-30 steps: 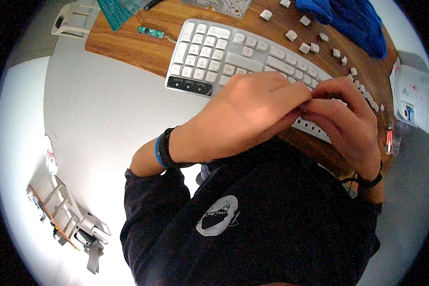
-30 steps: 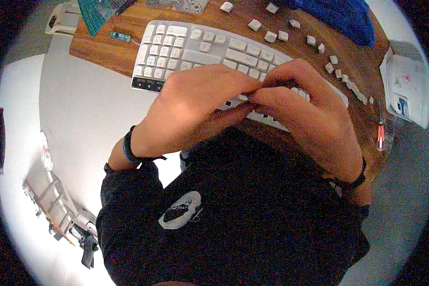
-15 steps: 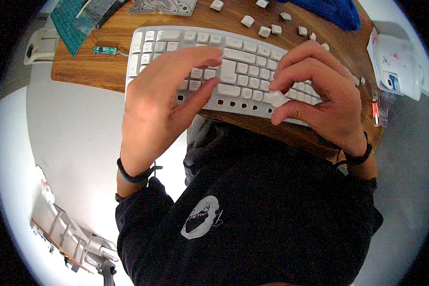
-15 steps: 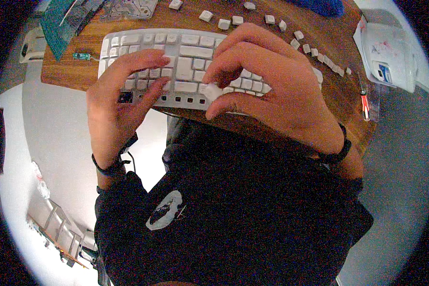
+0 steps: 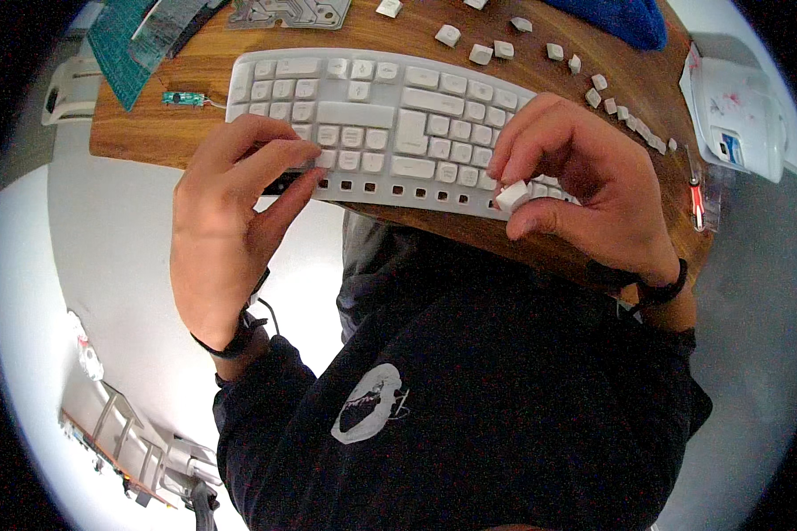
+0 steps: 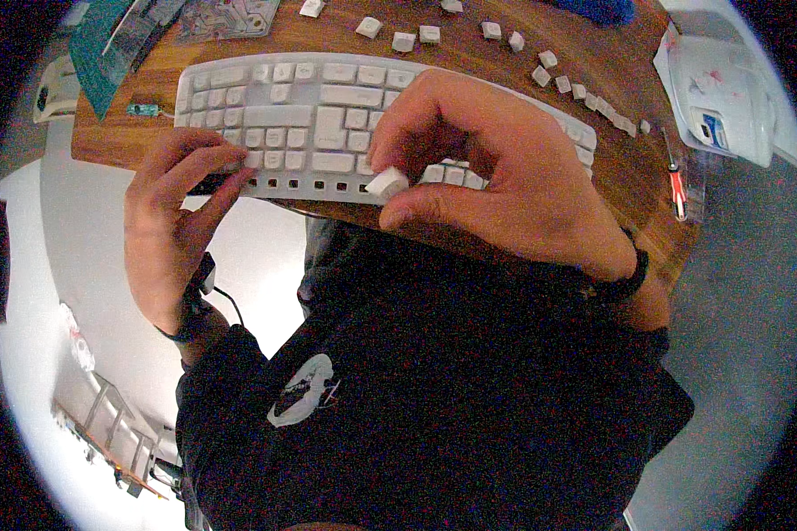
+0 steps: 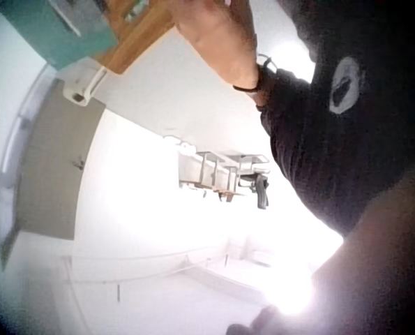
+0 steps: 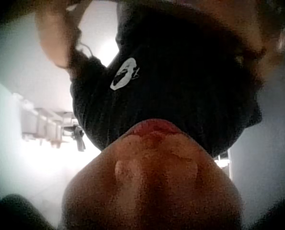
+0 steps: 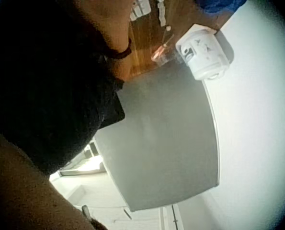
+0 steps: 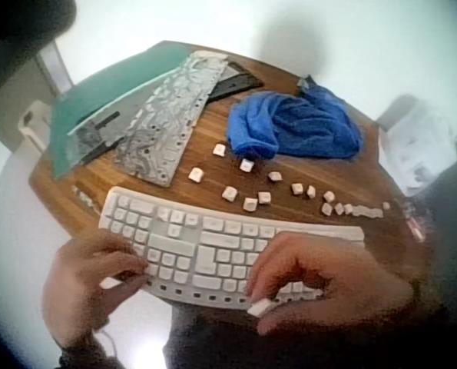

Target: The person places white keycaps onto a white keyboard base one by one. They occasionally wipe the keycaps with a blue cloth before installation. The task continues until the keyboard is fully assembled.

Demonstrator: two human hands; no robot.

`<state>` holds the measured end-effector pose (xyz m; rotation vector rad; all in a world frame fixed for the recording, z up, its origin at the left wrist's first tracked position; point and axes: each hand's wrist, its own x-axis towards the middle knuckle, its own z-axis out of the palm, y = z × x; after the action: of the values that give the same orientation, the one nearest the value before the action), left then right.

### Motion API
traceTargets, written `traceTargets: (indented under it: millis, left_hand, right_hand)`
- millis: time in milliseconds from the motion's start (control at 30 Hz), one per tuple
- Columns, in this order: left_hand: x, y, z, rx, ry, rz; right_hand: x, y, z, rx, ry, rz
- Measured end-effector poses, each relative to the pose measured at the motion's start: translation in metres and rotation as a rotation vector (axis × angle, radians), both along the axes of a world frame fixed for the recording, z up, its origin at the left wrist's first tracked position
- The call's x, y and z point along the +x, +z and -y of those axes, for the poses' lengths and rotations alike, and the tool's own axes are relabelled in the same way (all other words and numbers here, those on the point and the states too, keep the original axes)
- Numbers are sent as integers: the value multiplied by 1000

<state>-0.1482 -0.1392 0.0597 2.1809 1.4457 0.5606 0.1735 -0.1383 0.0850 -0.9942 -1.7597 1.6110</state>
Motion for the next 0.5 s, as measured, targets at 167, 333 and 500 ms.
traceTargets:
  millis: [167, 333, 500]
  left_hand:
    - [2, 2, 0, -17, 6, -12]
    - [2, 3, 1, 11, 1, -20]
    - [3, -2, 1, 75, -23, -11]
  right_hand:
    - [1, 1, 3, -135, -49, -50]
    - [3, -1, 5, -110, -57, -21]
    - [7, -4, 7, -12, -196, 68]
